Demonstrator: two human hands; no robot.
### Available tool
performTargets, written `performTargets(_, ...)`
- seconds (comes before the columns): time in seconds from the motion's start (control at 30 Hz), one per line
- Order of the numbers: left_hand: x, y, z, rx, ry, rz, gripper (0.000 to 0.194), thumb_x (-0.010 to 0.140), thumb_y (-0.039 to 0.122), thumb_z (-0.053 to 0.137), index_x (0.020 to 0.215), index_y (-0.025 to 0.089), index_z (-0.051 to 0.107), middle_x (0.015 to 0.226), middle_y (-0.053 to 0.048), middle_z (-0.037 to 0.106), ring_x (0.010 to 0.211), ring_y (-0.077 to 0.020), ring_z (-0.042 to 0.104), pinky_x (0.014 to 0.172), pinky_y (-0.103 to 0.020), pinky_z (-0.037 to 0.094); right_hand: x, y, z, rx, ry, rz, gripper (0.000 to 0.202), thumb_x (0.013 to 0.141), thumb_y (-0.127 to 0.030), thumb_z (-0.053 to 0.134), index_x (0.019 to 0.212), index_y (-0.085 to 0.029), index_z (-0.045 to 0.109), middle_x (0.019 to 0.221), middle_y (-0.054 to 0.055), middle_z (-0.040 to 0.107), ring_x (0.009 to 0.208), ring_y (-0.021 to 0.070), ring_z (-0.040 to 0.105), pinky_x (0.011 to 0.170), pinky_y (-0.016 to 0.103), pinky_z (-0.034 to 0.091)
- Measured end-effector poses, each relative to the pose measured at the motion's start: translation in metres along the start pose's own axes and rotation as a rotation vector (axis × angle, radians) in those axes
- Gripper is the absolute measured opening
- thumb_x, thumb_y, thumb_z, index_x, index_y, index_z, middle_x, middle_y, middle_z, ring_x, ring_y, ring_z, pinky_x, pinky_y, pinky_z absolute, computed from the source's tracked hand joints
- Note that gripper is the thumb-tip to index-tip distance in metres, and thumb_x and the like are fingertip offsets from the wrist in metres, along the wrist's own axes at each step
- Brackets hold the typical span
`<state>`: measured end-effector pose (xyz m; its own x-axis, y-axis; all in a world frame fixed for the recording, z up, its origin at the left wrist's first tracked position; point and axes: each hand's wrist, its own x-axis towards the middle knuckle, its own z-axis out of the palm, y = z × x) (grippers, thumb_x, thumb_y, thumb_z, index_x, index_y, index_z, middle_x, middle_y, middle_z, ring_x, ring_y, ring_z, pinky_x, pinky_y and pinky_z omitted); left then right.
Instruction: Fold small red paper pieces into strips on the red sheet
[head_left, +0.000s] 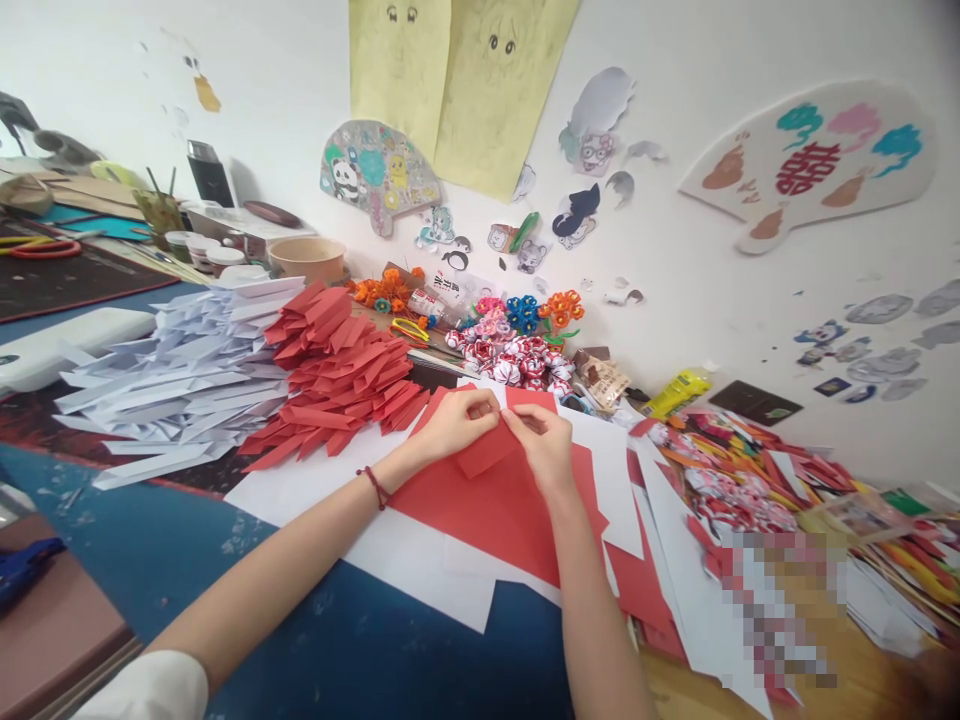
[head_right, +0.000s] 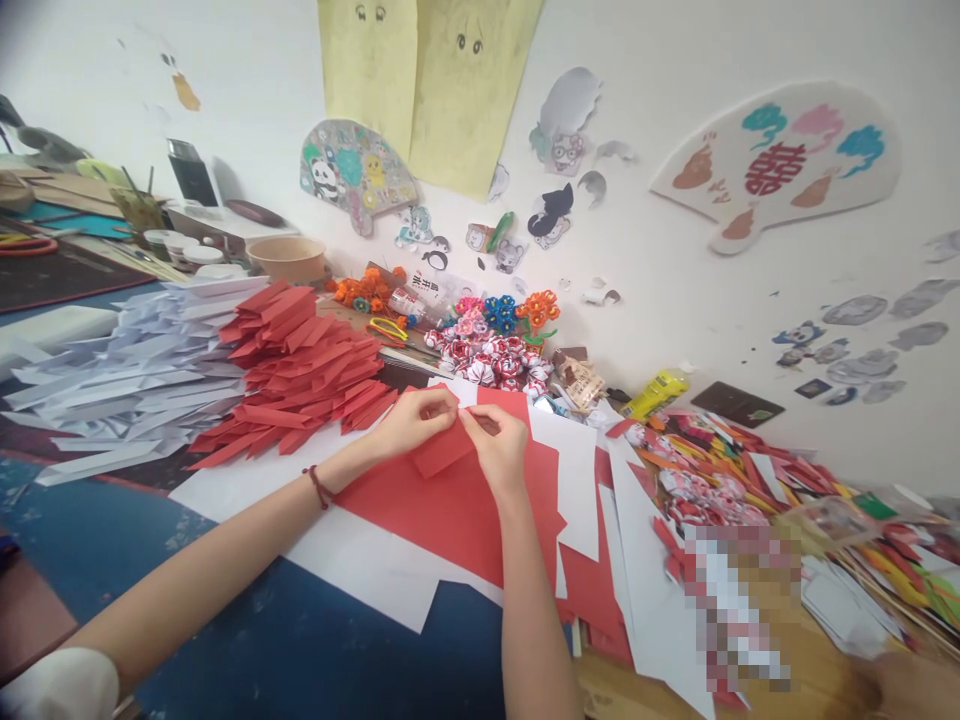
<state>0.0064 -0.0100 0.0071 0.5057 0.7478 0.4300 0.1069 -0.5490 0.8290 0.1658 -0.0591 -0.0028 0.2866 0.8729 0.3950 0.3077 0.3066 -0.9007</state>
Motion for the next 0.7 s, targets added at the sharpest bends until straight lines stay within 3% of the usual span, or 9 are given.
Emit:
performTargets(0.17, 0.0, 0.0, 0.002, 0.02, -0.002, -0.023, 0.009, 0.075, 0.017, 0.049, 0.072, 0.016, 0.058, 0.068, 0.002, 0.056, 0.063, -0.0098, 0.048, 0.061, -0.022, 0.036, 0.002, -0.003, -0.002, 0.036, 0.114, -0.051, 0.025, 0.071, -0.039, 0.076, 0.08, -0.016, 0.074, 0.081, 0.007, 0.073, 0.079, 0.022, 0.067, 0.078, 0.036, 0.054)
performTargets(0.33, -0.001, 0.002, -0.005, 0.068, -0.01, -0.041, 0.008, 0.072, 0.016, 0.049, 0.067, 0.016, 0.056, 0.064, 0.003, 0.056, 0.061, -0.0099, 0.049, 0.059, -0.022, 0.036, 0.013, -0.001, -0.024, 0.185, 0.421, -0.033, 0.035, 0.064, -0.04, 0.081, 0.084, -0.013, 0.074, 0.083, 0.007, 0.073, 0.079, 0.0213, 0.067, 0.08, 0.037, 0.054)
performTargets(0.47, 0.0, 0.001, -0.012, 0.087, 0.081, -0.07, 0.011, 0.075, 0.017, 0.049, 0.069, 0.016, 0.058, 0.065, 0.002, 0.06, 0.063, -0.011, 0.052, 0.06, -0.021, 0.038, 0.02, 0.006, -0.037, 0.29, 0.601, -0.028, 0.034, 0.061, -0.039, 0.083, 0.078, -0.013, 0.071, 0.079, 0.004, 0.07, 0.078, 0.019, 0.065, 0.078, 0.034, 0.053)
performTargets(0.57, 0.001, 0.001, -0.012, 0.041, 0.144, -0.077, 0.019, 0.084, 0.03, 0.05, 0.084, 0.017, 0.065, 0.081, -0.001, 0.068, 0.071, -0.0128, 0.058, 0.066, -0.022, 0.042, 0.02, 0.009, -0.032, 0.337, 0.522, 0.003, 0.031, 0.063, -0.039, 0.082, 0.074, -0.015, 0.067, 0.074, 0.001, 0.066, 0.073, 0.016, 0.062, 0.074, 0.031, 0.051)
performTargets(0.7, 0.002, -0.002, -0.006, -0.024, 0.093, -0.105, 0.03, 0.085, 0.043, 0.055, 0.09, 0.016, 0.067, 0.09, -0.004, 0.07, 0.076, -0.0139, 0.059, 0.068, -0.023, 0.044, 0.016, 0.008, -0.019, 0.308, 0.339, 0.06, 0.032, 0.067, -0.043, 0.079, 0.074, -0.016, 0.063, 0.073, 0.001, 0.065, 0.072, 0.0161, 0.061, 0.073, 0.031, 0.05)
